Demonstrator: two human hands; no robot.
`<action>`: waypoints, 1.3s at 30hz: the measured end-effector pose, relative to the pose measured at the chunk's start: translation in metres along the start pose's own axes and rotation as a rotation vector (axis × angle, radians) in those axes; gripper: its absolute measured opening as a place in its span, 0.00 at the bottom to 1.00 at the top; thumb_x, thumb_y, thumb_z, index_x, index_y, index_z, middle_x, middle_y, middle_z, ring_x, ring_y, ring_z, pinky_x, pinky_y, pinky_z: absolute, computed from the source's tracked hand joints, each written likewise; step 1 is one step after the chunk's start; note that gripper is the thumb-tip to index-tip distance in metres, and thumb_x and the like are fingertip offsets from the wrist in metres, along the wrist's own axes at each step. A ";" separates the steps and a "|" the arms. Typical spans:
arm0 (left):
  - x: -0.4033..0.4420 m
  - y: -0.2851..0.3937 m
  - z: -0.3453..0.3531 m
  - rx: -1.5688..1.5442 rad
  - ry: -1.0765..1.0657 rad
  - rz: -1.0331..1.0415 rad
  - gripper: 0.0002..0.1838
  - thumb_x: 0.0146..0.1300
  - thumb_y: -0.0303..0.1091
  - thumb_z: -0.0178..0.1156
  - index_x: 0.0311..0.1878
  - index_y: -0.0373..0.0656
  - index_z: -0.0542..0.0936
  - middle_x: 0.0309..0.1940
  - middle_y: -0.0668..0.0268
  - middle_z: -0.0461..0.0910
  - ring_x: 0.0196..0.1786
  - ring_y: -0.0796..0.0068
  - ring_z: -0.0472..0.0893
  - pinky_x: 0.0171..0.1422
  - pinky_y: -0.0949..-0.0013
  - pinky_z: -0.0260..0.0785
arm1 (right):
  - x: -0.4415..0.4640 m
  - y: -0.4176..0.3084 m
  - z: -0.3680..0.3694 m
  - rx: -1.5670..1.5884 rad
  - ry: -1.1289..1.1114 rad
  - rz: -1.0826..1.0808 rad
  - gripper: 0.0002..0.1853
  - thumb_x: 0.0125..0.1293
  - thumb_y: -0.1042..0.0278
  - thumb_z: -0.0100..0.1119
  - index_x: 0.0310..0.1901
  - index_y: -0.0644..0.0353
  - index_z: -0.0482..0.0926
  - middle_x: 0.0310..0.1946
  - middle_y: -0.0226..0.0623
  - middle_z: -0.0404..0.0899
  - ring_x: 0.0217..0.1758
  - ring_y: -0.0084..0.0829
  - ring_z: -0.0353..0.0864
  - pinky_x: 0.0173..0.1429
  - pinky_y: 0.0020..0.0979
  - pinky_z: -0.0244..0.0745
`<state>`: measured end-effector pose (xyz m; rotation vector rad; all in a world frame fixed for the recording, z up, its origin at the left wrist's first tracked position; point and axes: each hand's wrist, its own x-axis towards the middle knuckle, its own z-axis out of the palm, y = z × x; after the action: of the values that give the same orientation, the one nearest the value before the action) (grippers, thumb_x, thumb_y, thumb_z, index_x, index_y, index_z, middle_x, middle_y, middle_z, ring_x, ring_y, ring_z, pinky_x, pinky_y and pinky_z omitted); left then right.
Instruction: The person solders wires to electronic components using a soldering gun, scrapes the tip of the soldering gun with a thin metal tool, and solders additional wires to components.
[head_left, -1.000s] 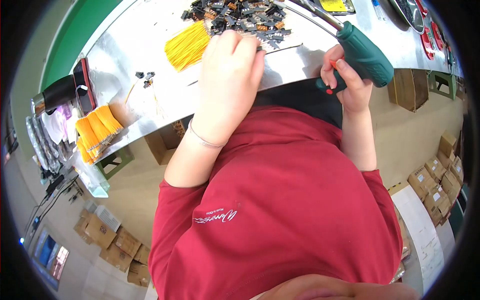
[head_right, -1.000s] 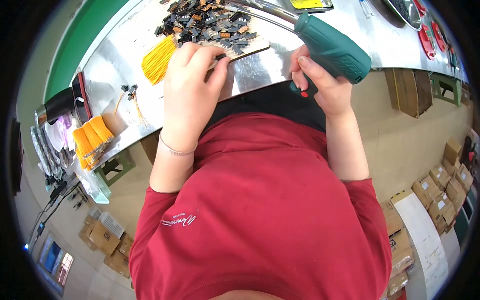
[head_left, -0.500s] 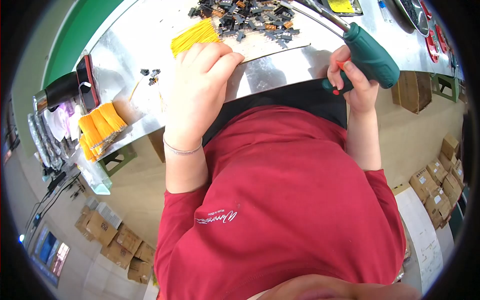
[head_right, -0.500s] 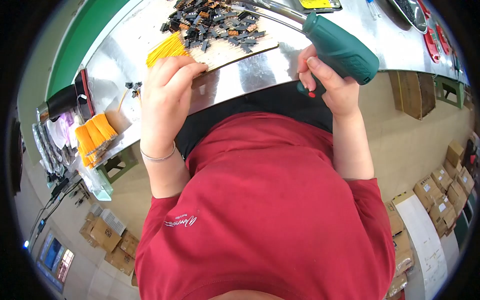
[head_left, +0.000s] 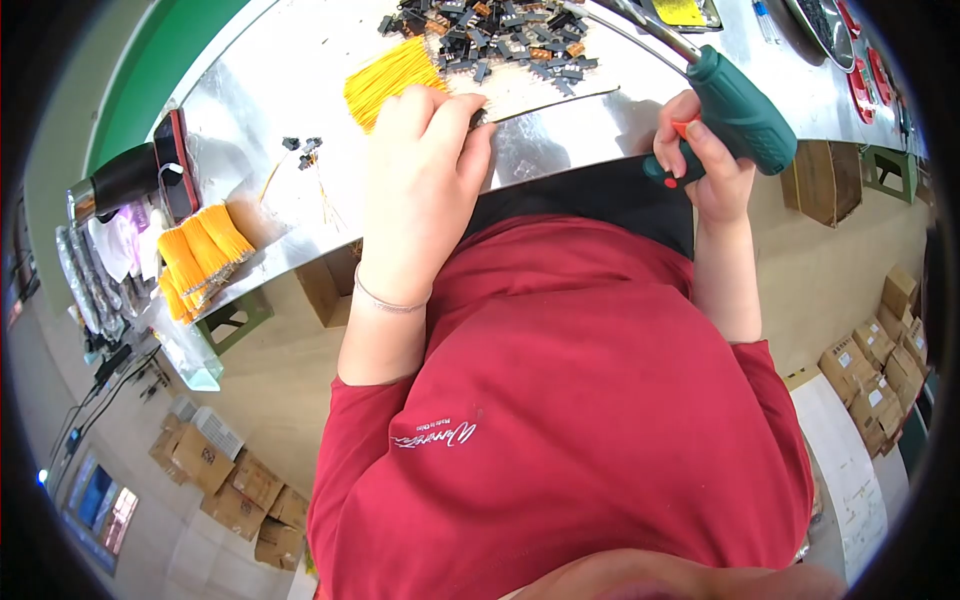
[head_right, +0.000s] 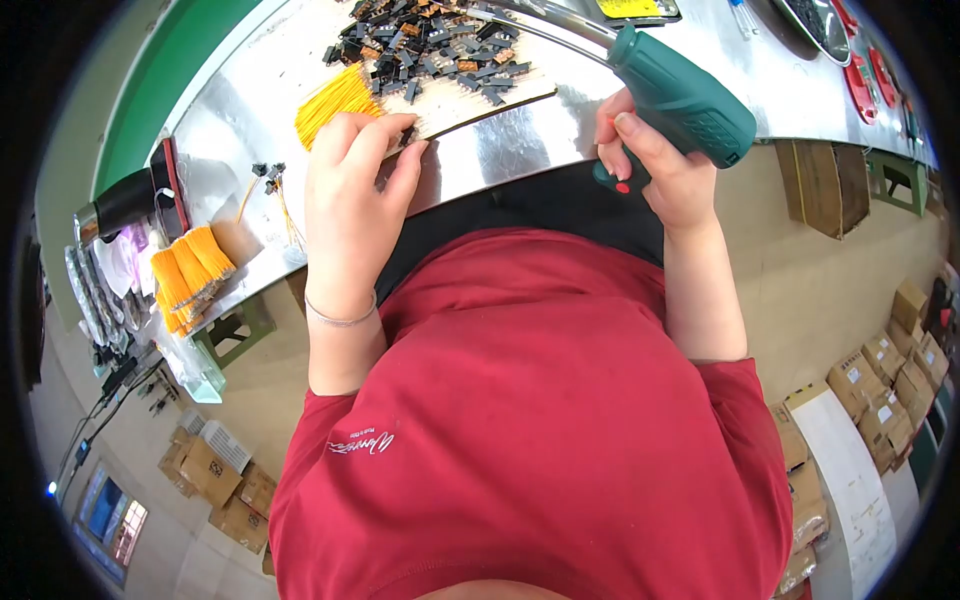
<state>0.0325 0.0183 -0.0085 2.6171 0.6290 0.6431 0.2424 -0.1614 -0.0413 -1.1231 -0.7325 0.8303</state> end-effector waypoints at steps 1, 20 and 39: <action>0.001 0.000 -0.002 -0.018 -0.018 0.009 0.13 0.53 0.25 0.68 0.43 0.41 0.82 0.33 0.63 0.75 0.39 0.63 0.76 0.45 0.65 0.69 | 0.000 0.000 0.000 0.010 -0.007 0.003 0.12 0.66 0.67 0.55 0.39 0.69 0.71 0.30 0.43 0.74 0.19 0.22 0.68 0.26 0.25 0.65; 0.008 -0.026 -0.023 0.165 0.102 -0.045 0.10 0.53 0.26 0.68 0.40 0.42 0.82 0.37 0.63 0.76 0.41 0.62 0.75 0.47 0.64 0.70 | 0.000 -0.001 -0.001 -0.018 -0.024 0.013 0.14 0.65 0.64 0.56 0.38 0.69 0.71 0.29 0.43 0.73 0.18 0.22 0.68 0.24 0.25 0.64; 0.012 -0.029 -0.022 0.095 0.148 -0.064 0.05 0.53 0.22 0.67 0.34 0.39 0.81 0.34 0.63 0.78 0.37 0.65 0.77 0.43 0.67 0.70 | -0.001 -0.001 0.000 -0.033 -0.033 0.001 0.12 0.65 0.66 0.56 0.41 0.67 0.71 0.31 0.45 0.73 0.19 0.22 0.68 0.25 0.26 0.64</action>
<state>0.0213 0.0537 0.0006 2.6409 0.8028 0.8116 0.2420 -0.1623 -0.0400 -1.1415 -0.7756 0.8416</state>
